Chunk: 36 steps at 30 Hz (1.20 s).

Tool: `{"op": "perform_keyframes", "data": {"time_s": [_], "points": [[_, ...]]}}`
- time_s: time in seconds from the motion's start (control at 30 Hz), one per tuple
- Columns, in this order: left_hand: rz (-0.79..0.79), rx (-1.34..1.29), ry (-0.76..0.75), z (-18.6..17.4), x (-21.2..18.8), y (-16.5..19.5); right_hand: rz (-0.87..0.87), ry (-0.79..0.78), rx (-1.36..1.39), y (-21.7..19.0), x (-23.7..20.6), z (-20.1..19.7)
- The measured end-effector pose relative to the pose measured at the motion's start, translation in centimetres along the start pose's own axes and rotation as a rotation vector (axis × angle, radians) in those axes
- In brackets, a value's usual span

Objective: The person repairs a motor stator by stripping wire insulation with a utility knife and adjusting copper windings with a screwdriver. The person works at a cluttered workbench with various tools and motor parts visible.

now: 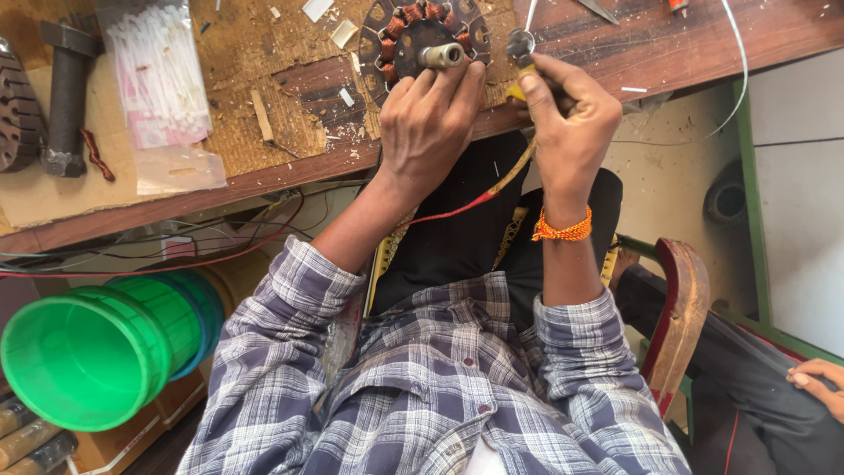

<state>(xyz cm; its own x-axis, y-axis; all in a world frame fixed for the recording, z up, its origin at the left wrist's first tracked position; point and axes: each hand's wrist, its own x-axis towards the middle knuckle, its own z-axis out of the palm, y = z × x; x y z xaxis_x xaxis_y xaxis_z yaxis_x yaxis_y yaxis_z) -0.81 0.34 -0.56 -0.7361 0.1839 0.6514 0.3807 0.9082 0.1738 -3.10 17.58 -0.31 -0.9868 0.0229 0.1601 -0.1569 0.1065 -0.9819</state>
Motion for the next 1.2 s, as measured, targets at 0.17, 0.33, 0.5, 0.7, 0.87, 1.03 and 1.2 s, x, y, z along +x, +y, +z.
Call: {"op": "perform_keyframes", "data": {"time_s": [0.17, 0.33, 0.5, 0.7, 0.87, 1.03, 1.2], "points": [[-0.106, -0.124, -0.003, -2.0, -0.1, 0.5, -0.053, 0.054, 0.126, 2.0, 0.1, -0.1], [-0.22, -0.359, 0.071, -6.6, -1.6, -1.0, -0.085, 0.017, 0.17, 3.3, 0.5, -0.5], [-0.406, -0.467, 0.037, -8.4, -2.2, -4.3, -0.027, -0.038, 0.08, 2.9, 1.5, -1.0], [-0.426, -0.62, -0.032, -6.4, -2.0, -4.6, 0.07, -0.044, 0.31, 1.7, 1.3, -1.8], [-0.431, -0.593, -0.17, -5.7, -2.8, -3.8, 0.148, -0.029, 0.507, 1.7, -0.9, -2.5], [-0.337, -0.595, -0.1, -5.9, -3.4, -3.4, 0.056, -0.031, 0.453, 1.8, -3.1, -0.2], [-0.343, -0.672, -0.157, -6.0, -3.0, -2.9, -0.22, -0.092, -0.152, 0.1, -4.1, 2.7]]}}
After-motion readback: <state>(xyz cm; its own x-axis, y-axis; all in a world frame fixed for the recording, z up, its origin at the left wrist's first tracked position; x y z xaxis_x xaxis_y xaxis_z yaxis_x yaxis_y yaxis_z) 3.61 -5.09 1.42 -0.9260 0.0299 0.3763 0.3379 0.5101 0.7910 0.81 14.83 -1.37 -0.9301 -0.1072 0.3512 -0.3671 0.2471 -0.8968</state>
